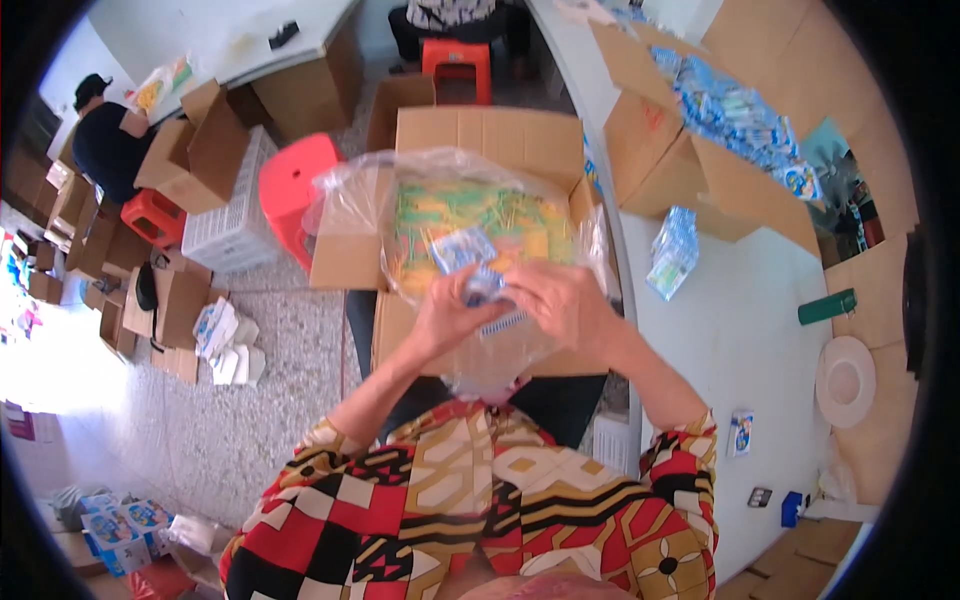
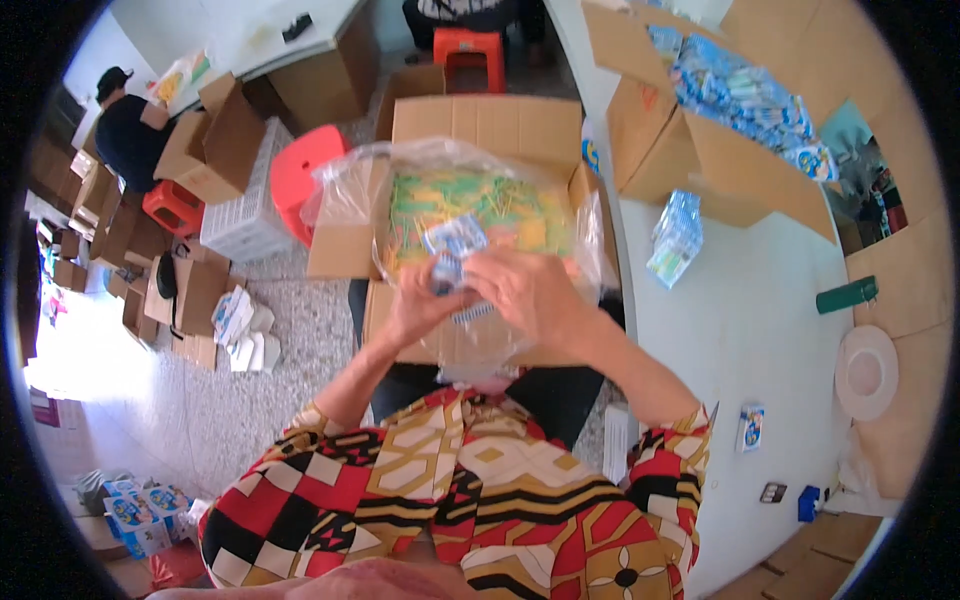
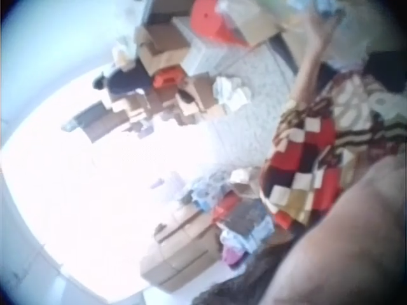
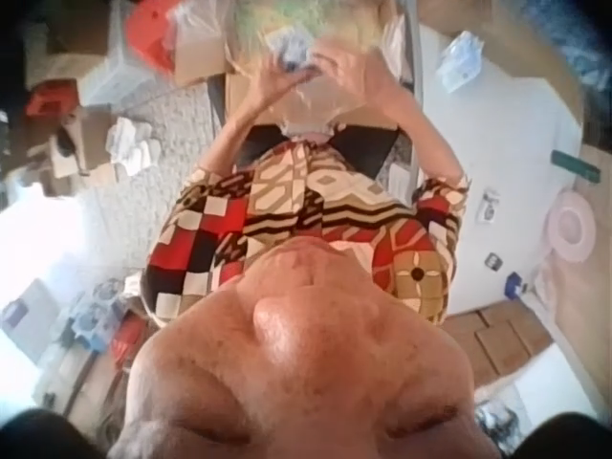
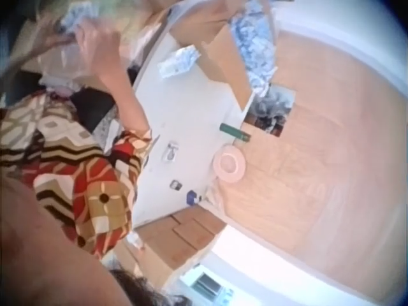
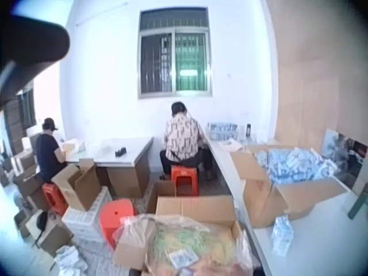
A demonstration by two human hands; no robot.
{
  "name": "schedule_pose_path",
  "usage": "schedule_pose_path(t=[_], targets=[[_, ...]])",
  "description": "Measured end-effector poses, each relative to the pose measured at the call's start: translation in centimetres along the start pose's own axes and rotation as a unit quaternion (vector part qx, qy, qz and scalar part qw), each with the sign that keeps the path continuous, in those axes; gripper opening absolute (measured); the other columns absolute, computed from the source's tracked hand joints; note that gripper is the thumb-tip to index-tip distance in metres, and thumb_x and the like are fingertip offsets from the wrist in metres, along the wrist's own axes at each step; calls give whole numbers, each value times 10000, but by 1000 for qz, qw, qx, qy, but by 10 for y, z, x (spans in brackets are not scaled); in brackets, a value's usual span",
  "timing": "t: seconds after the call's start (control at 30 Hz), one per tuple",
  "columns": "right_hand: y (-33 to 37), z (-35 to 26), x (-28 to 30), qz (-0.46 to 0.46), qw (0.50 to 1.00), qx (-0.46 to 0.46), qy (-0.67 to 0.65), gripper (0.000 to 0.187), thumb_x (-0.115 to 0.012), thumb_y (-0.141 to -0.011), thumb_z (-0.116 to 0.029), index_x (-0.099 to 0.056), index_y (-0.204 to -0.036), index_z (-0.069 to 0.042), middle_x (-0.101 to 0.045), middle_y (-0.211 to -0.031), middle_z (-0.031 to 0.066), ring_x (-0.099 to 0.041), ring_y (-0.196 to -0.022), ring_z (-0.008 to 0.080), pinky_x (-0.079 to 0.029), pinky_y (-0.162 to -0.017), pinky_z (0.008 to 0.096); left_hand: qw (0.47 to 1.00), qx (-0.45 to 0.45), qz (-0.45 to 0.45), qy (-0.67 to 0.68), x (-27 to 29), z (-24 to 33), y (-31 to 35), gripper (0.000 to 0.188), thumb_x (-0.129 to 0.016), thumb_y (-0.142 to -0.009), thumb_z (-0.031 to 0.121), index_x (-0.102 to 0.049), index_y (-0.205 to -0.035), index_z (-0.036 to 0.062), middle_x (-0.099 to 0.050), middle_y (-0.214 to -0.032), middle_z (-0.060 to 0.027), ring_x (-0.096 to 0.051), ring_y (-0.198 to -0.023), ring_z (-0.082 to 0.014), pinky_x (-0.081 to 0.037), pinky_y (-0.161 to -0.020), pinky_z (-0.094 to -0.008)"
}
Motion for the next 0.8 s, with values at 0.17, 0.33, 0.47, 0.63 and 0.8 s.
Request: schedule_pose_path(t=[0.17,0.33,0.47,0.63,0.8], targets=[[-7,0,-4,-42,999,-20,-7,116,-646,-779,-114,-573,-840,-48,-604,-799,101,-602,-698,287,-490,-595,355,1000,7,21,-1,4,-11,-5,333,-745,-673,154,-607,-943,16,-635,-724,-84,-583,-667,-100,-477,-625,-291],[-7,3,-10,-57,998,-27,7,124,-638,-785,-111,-560,-855,-45,-604,-804,95,-600,-700,282,-485,-595,361,983,108,-57,137,-6,-33,-4,266,-723,-687,129,-626,-908,20,-636,-722,-39,-551,-663,-61,-467,-608,-265],[-4,2,-16,-77,996,-33,10,135,-640,-784,-115,-555,-860,-44,-606,-808,92,-602,-699,279,-484,-594,358,975,104,-25,194,-8,-38,4,185,-697,-699,80,-636,-858,8,-626,-711,-8,-529,-651,-39,-453,-579,-235],[-8,-5,-20,-25,1000,-3,1,149,-654,-769,-123,-537,-817,-44,-590,-766,86,-593,-683,261,-471,-585,358,981,111,13,156,-1,-43,11,144,-686,-690,45,-635,-814,-8,-610,-659,4,-516,-619,-30,-441,-541,-220],[-6,-5,-30,-79,995,3,62,134,-628,-783,-131,-519,-827,-67,-574,-742,70,-595,-683,229,-457,-565,358,986,51,67,146,-2,-49,14,149,-678,-652,29,-617,-783,-6,-610,-630,-13,-503,-589,-35,-438,-530,-239]])
Point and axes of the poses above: each hand's wrist, its own y-axis away from the middle knuckle, its own x-axis out of the back of the hand, z = x × y, the point moved 5 cm from there along -y, towards the middle knuckle
